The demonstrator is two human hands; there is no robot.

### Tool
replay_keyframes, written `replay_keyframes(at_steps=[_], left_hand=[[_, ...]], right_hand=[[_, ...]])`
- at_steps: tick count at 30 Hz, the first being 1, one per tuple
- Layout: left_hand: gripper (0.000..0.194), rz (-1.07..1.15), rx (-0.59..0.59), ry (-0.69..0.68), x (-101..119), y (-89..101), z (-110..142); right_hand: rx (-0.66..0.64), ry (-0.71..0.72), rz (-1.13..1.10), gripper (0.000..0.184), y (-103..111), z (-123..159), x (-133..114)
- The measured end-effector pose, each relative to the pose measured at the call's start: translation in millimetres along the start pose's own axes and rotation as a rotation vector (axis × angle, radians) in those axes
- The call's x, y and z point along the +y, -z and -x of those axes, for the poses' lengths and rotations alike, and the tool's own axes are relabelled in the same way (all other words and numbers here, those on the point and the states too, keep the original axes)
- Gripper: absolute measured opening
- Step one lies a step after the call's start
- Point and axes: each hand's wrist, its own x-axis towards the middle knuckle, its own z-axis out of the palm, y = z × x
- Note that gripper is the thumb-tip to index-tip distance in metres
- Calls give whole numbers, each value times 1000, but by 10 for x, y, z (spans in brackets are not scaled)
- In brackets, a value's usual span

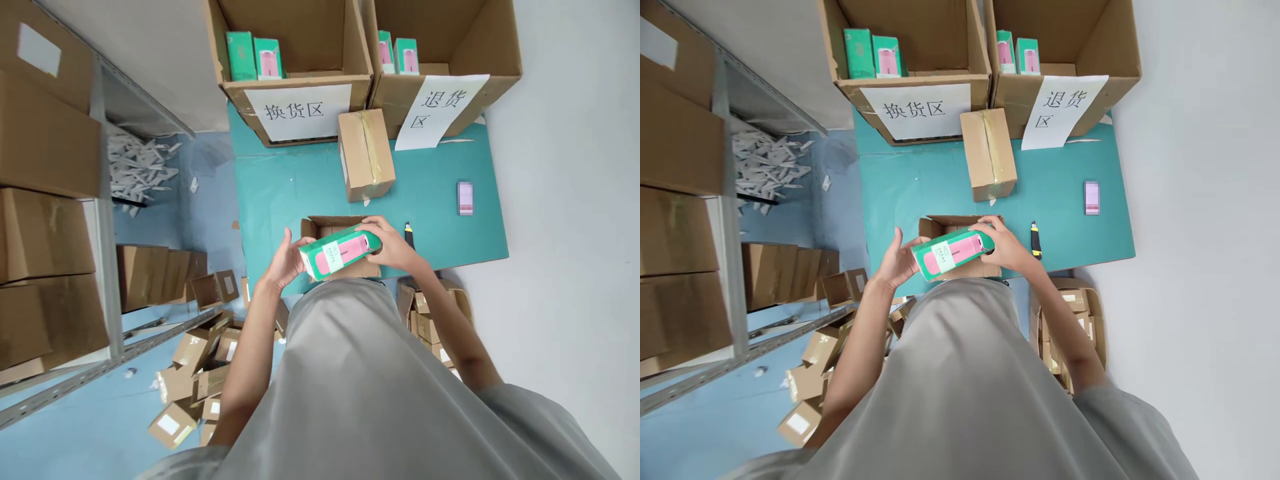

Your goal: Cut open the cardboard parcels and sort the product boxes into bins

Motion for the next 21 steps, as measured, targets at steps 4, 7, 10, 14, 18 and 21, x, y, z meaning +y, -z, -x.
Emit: replay_keyframes(at_steps=[4,7,10,14,18,21], left_hand=[[55,-97,-55,85,-188,-43,-45],[67,-35,-45,118,-372,-151,-63],[74,9,4,64,-488,-276,-67],[76,8,8,-57,-503,-471,-62],[76,-60,104,-175,-487,-650,-75],[74,-114,190,-280,-498,-736,-76]], right_hand=[[-60,77,73,67,50,-147,-41],[1,102,53,68,16,-266,-72],[119,98,-29,73,-50,-353,-85],[302,59,-210,47,-233,-416,-80],[494,-145,-430,60,-482,-429,-77],[543,-257,-545,79,-591,-438,-48]])
